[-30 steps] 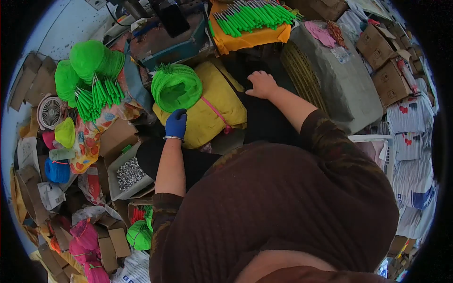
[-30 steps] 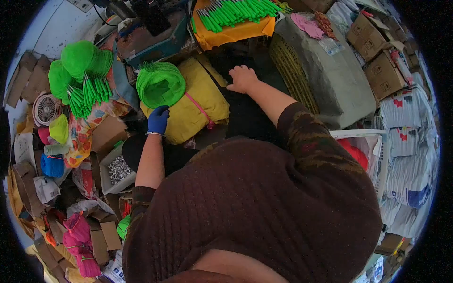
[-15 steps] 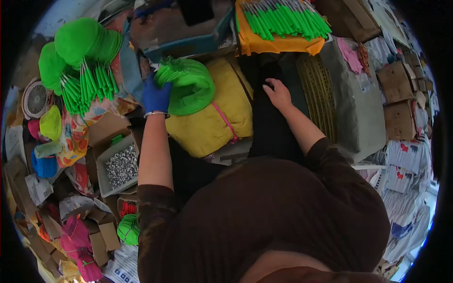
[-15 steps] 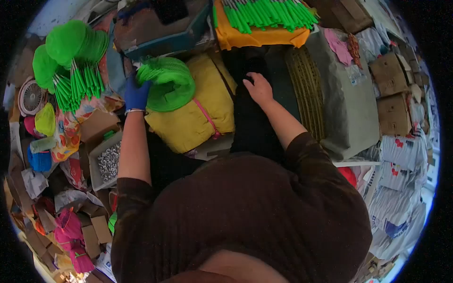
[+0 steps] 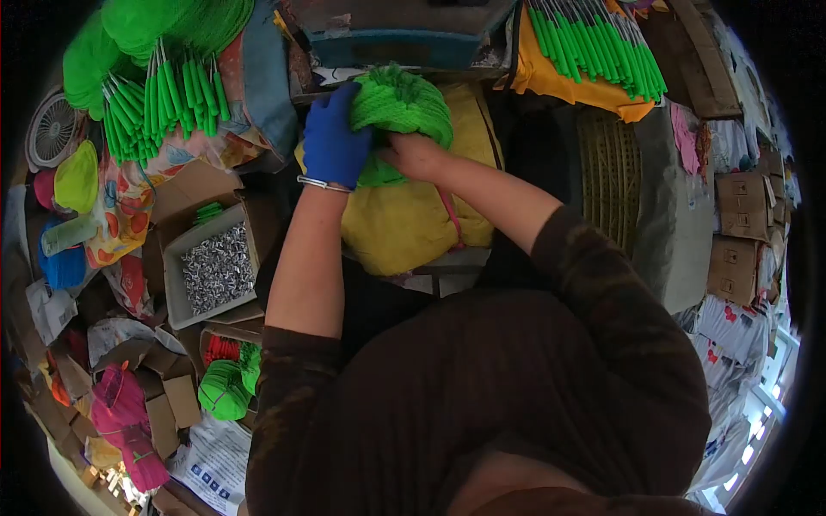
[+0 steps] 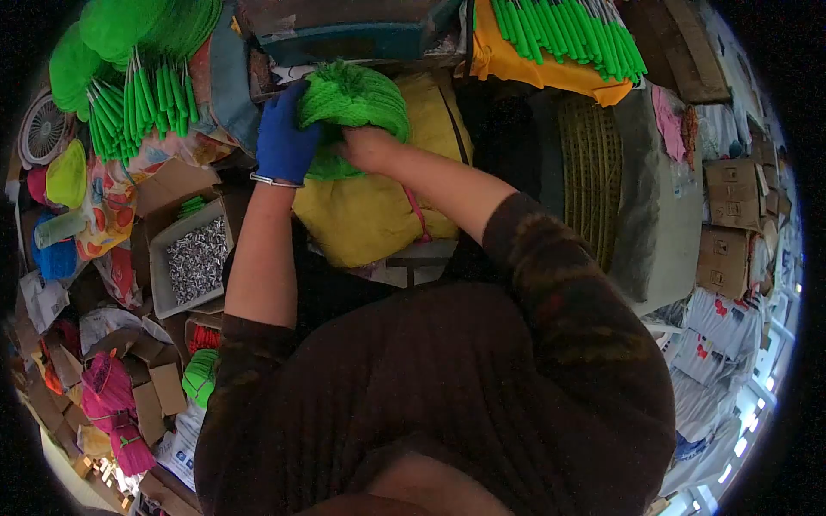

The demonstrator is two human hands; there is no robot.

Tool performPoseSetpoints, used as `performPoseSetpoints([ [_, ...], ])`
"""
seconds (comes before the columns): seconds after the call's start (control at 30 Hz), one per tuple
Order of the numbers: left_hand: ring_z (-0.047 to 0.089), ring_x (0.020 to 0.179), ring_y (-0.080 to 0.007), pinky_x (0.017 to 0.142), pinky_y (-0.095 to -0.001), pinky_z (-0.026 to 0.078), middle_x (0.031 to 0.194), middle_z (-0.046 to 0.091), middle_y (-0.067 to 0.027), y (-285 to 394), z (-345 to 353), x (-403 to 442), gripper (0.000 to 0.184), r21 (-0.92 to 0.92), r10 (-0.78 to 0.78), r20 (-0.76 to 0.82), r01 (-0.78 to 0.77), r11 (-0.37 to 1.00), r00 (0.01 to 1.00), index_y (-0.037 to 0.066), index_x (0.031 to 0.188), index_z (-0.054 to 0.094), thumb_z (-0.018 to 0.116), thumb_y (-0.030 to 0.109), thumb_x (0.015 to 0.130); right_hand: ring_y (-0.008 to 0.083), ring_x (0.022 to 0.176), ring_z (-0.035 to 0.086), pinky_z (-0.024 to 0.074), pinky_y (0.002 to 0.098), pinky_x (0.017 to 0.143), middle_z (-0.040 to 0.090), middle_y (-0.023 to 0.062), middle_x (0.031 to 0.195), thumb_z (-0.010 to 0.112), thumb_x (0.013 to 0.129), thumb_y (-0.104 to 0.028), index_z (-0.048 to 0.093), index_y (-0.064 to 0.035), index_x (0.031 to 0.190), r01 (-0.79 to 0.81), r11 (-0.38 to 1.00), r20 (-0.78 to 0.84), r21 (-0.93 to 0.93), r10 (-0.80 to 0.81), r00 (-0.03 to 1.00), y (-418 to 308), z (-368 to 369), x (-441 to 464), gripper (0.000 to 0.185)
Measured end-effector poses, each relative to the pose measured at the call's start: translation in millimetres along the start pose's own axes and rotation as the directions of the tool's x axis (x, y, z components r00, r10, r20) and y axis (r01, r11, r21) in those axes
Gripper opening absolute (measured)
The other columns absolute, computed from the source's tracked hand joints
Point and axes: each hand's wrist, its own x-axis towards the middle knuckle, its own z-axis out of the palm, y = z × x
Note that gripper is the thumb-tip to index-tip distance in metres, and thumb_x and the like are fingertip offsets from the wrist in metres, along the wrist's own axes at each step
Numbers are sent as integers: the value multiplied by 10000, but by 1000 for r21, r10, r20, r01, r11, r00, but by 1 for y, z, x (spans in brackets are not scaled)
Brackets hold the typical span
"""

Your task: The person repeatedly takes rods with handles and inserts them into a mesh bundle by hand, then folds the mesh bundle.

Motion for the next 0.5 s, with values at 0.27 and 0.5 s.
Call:
performPoseSetpoints([
  [0.27,411,1178,-400,956,-453,385,1281,431,-222,14,5,-9,664,213,206,-8,-200,957,979,145,1297,445,656,98,670,283,1246,391,281,378,1057,409,150,1355,488,881,-226,420,-68,1311,115,993,-103,-14,-116,988,41,48,67,463],
  [0.5,388,1191,-423,970,-463,379,1328,372,-224,-8,18,-9,704,36,56,-47,-54,998,997,144,1351,354,610,81,698,346,1019,540,431,419,869,548,165,1150,562,823,-188,545,-49,1136,74,995,-54,-64,-77,996,0,12,-10,343],
])
